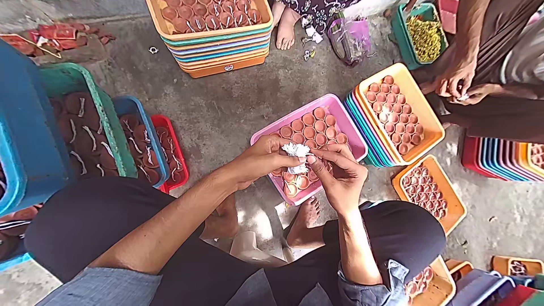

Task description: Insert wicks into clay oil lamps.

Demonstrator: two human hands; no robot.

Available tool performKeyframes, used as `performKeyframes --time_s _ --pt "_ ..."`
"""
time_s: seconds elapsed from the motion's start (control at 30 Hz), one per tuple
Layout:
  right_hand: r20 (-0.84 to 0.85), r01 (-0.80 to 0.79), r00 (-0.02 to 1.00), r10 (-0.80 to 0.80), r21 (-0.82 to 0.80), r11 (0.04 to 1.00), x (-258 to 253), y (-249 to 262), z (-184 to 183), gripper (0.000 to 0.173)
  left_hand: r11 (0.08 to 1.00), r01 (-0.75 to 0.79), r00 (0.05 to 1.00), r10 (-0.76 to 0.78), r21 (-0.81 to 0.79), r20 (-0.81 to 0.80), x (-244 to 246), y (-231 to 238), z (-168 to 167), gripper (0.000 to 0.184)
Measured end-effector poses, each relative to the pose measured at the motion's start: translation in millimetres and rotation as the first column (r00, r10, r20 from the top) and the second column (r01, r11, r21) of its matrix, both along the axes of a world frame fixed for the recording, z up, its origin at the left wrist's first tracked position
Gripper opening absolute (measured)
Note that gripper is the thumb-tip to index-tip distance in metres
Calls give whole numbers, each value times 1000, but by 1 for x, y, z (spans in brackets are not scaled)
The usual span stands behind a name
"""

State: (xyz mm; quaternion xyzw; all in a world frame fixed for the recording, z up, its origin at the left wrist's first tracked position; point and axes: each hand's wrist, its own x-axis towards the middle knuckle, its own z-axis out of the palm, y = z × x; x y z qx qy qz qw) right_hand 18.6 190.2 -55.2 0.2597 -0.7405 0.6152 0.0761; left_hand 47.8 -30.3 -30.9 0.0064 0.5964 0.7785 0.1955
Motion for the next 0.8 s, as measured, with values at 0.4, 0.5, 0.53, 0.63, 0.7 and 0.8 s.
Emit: performKeyframes --time_s 0.4,0.5,0.53,0.63,0.7,0.8 --pt "25 -17 1000 17 19 1000 -1 1 -1 13 999 36 999 -37 -25 -33 -1 2 1 21" --pt "47 -36 998 35 5 999 -1 0 -2 10 996 82 996 -83 -31 -40 -5 -1 -2 22" --pt "60 -42 997 42 -4 999 -1 0 -2 10 996 82 995 -84 -35 -45 -4 -1 -2 21" --pt "117 -56 991 61 -43 997 0 1 -2 8 997 70 997 -71 -23 -41 -2 0 -6 20" --pt "152 -58 986 70 -80 995 -1 2 -2 7 998 63 998 -63 -1 -22 -3 0 -9 21" --pt "193 -48 978 76 -145 988 -2 2 -3 7 999 19 999 -20 27 37 -3 -1 -10 22"
